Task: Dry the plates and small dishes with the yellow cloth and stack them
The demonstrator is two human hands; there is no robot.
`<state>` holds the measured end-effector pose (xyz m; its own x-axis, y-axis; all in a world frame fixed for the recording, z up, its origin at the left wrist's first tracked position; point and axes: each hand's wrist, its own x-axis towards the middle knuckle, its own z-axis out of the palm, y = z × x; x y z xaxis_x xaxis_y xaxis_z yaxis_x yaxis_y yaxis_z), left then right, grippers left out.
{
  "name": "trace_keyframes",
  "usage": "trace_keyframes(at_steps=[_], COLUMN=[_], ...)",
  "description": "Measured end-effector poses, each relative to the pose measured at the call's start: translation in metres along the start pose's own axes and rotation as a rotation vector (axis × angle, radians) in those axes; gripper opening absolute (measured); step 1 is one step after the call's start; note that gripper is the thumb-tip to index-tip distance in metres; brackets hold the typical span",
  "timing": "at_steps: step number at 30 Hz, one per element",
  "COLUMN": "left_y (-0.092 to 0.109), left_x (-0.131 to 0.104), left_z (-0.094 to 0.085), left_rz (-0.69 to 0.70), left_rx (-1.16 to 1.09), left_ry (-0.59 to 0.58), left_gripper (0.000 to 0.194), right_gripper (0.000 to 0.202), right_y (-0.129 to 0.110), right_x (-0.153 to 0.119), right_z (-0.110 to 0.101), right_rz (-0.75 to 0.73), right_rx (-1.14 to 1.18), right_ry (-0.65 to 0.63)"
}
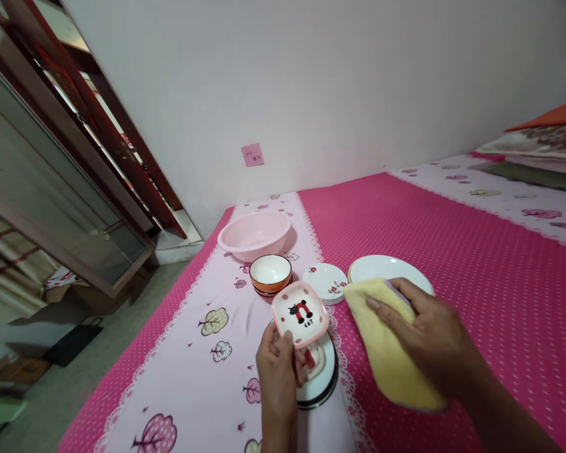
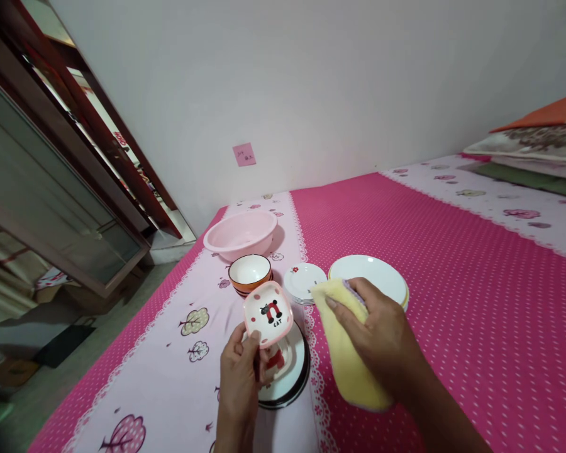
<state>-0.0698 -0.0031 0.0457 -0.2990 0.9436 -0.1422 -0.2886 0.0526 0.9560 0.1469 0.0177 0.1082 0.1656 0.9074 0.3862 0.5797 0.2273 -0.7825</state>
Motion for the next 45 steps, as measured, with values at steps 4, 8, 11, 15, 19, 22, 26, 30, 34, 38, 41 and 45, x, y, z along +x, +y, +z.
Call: trace_keyframes(at_steps=[4,8,11,15,19,22,26,30,34,38,41,45], left_y=[0.01,0.016,0.016,0.015,0.014,0.014,0.017,0.028,0.044,0.054,0.053,0.043], left_x=[0.0,-0.004,-0.004,-0.001,0.0,-0.001,0.0,0.003,0.014,0.04,0.066,0.097], left_z=[-0.004,-0.003,-0.002,-0.006,-0.011,-0.012,-0.008,0.006,0.03,0.06,0.083,0.105], left_rz=[0.07,0.103,0.105,0.128,0.129,0.126,0.146,0.139,0.17,0.159,0.104,-0.002], left_rx=[0.022,-0.014,-0.019,-0.017,-0.001,0.041,0.131,0.216,0.297,0.371,0.474,0.625], left_ry=[0.072,0.089,0.094,0.076,0.057,0.034,0.018,-0.001,-0.058,-0.132,-0.17,-0.139], left_gripper=[0.048,0.043,0.042,0.042,0.041,0.042,0.044,0.045,0.043,0.036,0.021,0.025], right_gripper=[0.036,0.04,0.036,0.039,0.04,0.041,0.038,0.036,0.036,0.038,0.038,0.037], right_y=[0.009,0.013,0.012,0.01,0.011,0.011,0.007,0.006,0.014,0.022,0.023,0.023], right_x=[0.006,0.007,0.006,0.006,0.007,0.008,0.01,0.012,0.014,0.015,0.015,0.016], right_z=[-0.012,-0.012,-0.01,-0.012,-0.024,-0.034,-0.046,-0.061,-0.075,-0.085,-0.09,-0.095], right_rz=[0.086,0.058,0.038,0.061,0.104,0.125,0.143,0.169,0.169,0.17,0.183,0.212], right_rx=[-0.04,-0.047,-0.035,-0.026,0.013,0.074,0.175,0.232,0.236,0.261,0.278,0.335], right_ry=[0.055,0.025,-0.043,-0.017,0.115,0.251,0.39,0.465,0.531,0.578,0.587,0.574])
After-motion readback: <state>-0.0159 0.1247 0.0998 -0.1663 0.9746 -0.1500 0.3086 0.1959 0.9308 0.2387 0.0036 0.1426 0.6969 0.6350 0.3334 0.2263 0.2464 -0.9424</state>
